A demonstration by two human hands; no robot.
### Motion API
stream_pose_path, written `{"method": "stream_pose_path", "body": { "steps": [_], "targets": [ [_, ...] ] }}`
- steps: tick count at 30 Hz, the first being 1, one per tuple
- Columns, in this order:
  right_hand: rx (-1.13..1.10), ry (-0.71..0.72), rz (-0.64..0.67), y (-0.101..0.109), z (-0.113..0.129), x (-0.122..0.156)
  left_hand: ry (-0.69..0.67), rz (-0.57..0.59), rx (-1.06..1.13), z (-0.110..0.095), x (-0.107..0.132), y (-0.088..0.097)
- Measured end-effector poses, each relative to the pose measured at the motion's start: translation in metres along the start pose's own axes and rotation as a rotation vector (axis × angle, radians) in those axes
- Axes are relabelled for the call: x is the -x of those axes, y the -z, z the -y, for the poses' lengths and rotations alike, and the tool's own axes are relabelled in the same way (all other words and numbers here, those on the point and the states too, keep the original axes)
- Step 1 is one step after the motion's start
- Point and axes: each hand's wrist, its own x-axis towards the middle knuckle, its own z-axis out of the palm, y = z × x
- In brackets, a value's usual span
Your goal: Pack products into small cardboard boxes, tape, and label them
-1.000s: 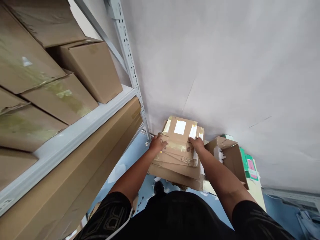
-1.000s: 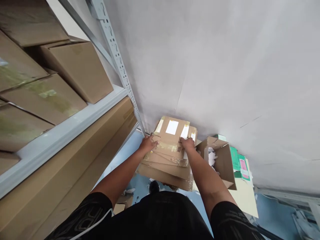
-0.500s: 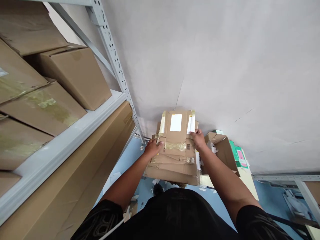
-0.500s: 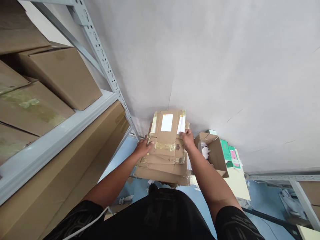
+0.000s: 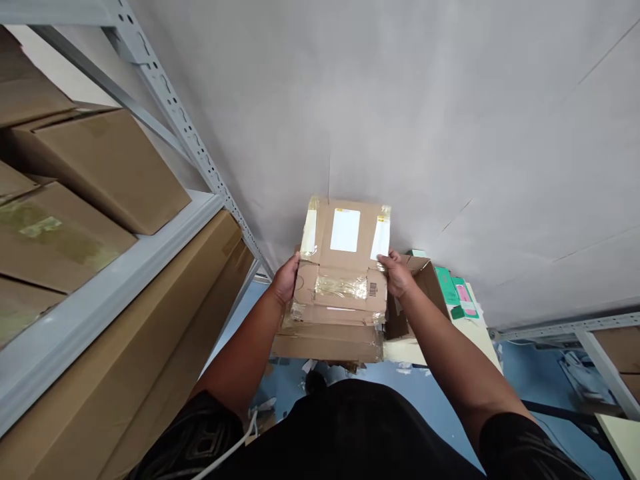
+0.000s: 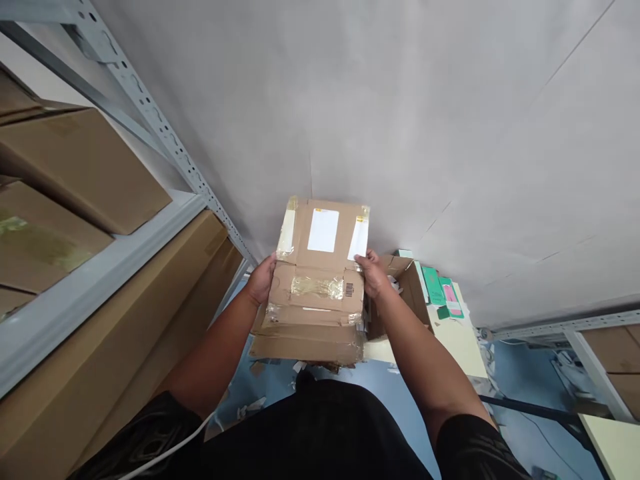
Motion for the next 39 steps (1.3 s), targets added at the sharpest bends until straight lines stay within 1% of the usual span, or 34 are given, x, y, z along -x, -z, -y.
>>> {"method": "stream_pose_path", "body": {
  "steps": [2, 5, 7, 10, 12, 13, 17, 19, 22, 24, 27, 30, 32, 34, 35, 36, 37, 39],
  "targets": [
    [0.064, -0.058, 0.004, 0.0, -0.013, -0.003, 0.022, 0.002, 0.06, 0.003, 0.004, -0.005],
    [0.212, -0.073, 0.027, 0.003, -0.031, -0.007, 0.048, -0.028, 0.059, 0.01, 0.016, -0.008],
    [0.376, -0.023, 0.022, 0.005, -0.04, -0.01, 0.025, -0.095, 0.035, 0.014, 0.025, -0.007],
    [0.595, 0.124, -0.024, 0.005, -0.046, -0.012, -0.006, -0.199, 0.017, 0.018, 0.035, -0.006],
    [0.605, 0.199, -0.044, 0.001, -0.044, -0.012, -0.015, -0.24, 0.017, 0.022, 0.037, -0.003],
    [0.572, 0.208, -0.033, -0.001, -0.041, -0.011, -0.019, -0.249, 0.021, 0.025, 0.036, -0.001],
    [0.311, 0.122, 0.065, -0.007, -0.023, -0.009, 0.014, -0.209, 0.045, 0.039, 0.025, 0.018],
    [0.167, 0.095, 0.044, -0.007, -0.009, -0.011, 0.059, -0.19, 0.017, 0.046, 0.016, 0.029],
    [0.0, 0.124, -0.038, -0.004, 0.017, -0.015, 0.116, -0.161, -0.091, 0.055, 0.005, 0.041],
    [-0.061, 0.176, -0.066, -0.002, 0.037, -0.017, 0.121, -0.134, -0.206, 0.058, 0.001, 0.044],
    [-0.086, 0.25, -0.051, 0.003, 0.069, -0.012, 0.084, -0.125, -0.464, 0.058, -0.001, 0.045],
    [-0.1, 0.316, -0.042, 0.009, 0.095, 0.005, 0.062, -0.146, -0.746, 0.052, 0.0, 0.048],
    [-0.104, 0.346, -0.048, 0.015, 0.107, 0.021, 0.003, -0.174, -0.903, 0.044, 0.001, 0.051],
    [-0.106, 0.351, -0.062, 0.024, 0.114, 0.04, -0.108, -0.182, -0.971, 0.032, 0.001, 0.047],
    [-0.109, 0.348, -0.074, 0.029, 0.115, 0.05, -0.159, -0.158, -0.945, 0.024, 0.001, 0.042],
    [-0.111, 0.342, -0.087, 0.034, 0.115, 0.059, -0.187, -0.11, -0.866, 0.016, 0.002, 0.032],
    [-0.111, 0.334, -0.099, 0.041, 0.113, 0.068, -0.189, -0.034, -0.742, 0.006, 0.005, 0.019],
    [-0.109, 0.315, -0.121, 0.056, 0.106, 0.084, -0.107, 0.147, -0.397, -0.013, 0.013, -0.018]
  ]
}}
